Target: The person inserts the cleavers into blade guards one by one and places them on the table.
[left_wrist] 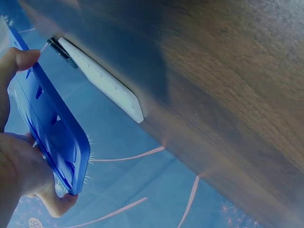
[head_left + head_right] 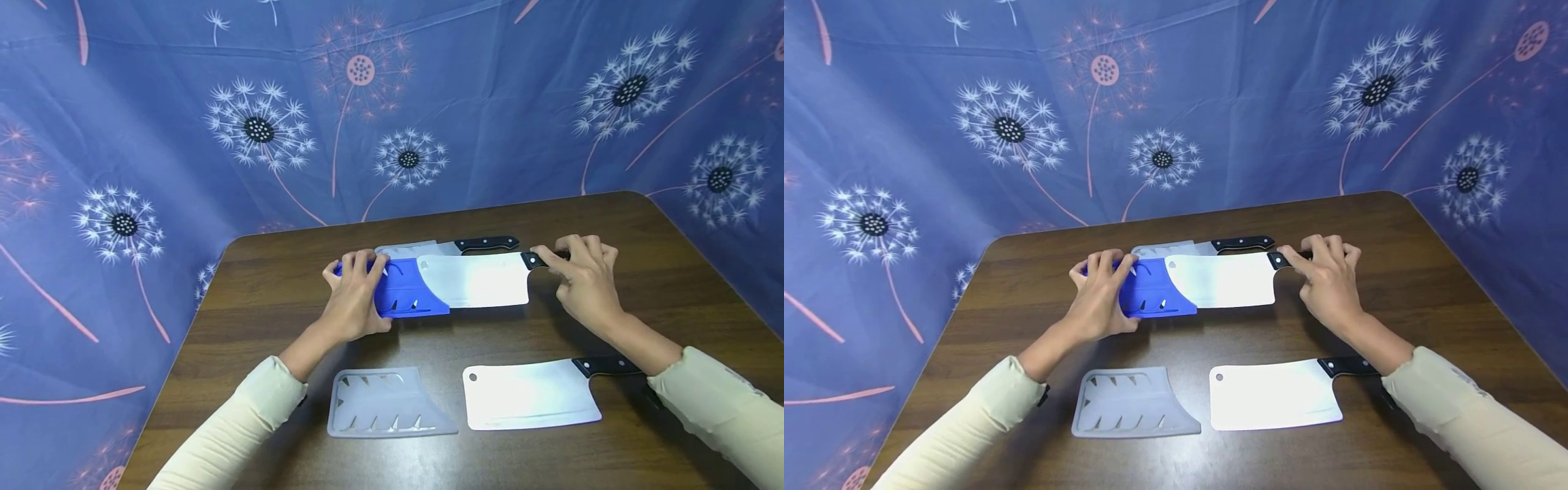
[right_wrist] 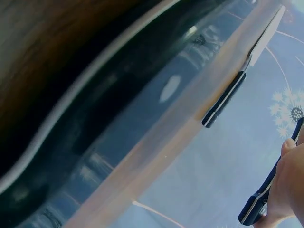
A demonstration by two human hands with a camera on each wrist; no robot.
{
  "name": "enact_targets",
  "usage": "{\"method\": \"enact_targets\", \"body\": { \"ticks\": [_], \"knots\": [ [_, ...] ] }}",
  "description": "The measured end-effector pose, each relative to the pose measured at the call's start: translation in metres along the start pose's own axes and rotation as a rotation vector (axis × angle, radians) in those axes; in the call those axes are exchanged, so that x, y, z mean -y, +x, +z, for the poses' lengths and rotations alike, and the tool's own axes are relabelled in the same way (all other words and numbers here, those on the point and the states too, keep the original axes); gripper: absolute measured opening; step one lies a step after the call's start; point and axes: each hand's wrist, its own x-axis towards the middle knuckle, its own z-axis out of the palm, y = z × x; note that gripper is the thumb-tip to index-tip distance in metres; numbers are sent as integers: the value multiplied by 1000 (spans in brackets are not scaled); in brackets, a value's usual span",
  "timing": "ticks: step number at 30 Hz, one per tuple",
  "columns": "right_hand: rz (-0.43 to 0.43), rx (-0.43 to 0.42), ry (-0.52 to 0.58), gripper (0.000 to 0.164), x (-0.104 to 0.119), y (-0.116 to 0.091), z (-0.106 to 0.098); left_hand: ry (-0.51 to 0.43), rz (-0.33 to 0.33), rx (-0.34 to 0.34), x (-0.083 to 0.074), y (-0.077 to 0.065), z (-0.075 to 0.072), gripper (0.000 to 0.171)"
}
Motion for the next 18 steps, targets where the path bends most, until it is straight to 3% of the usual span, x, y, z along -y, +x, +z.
{"method": "enact_targets", "body": {
  "ticks": [9, 18],
  "knots": [
    [-89, -45, 0, 86, -6, 5, -1, -17, -12, 17, -3, 1, -1, 106],
    [-116, -8, -22, 92, -14, 7, -5, -28, 0, 19, -7, 2, 0, 105]
  ]
}}
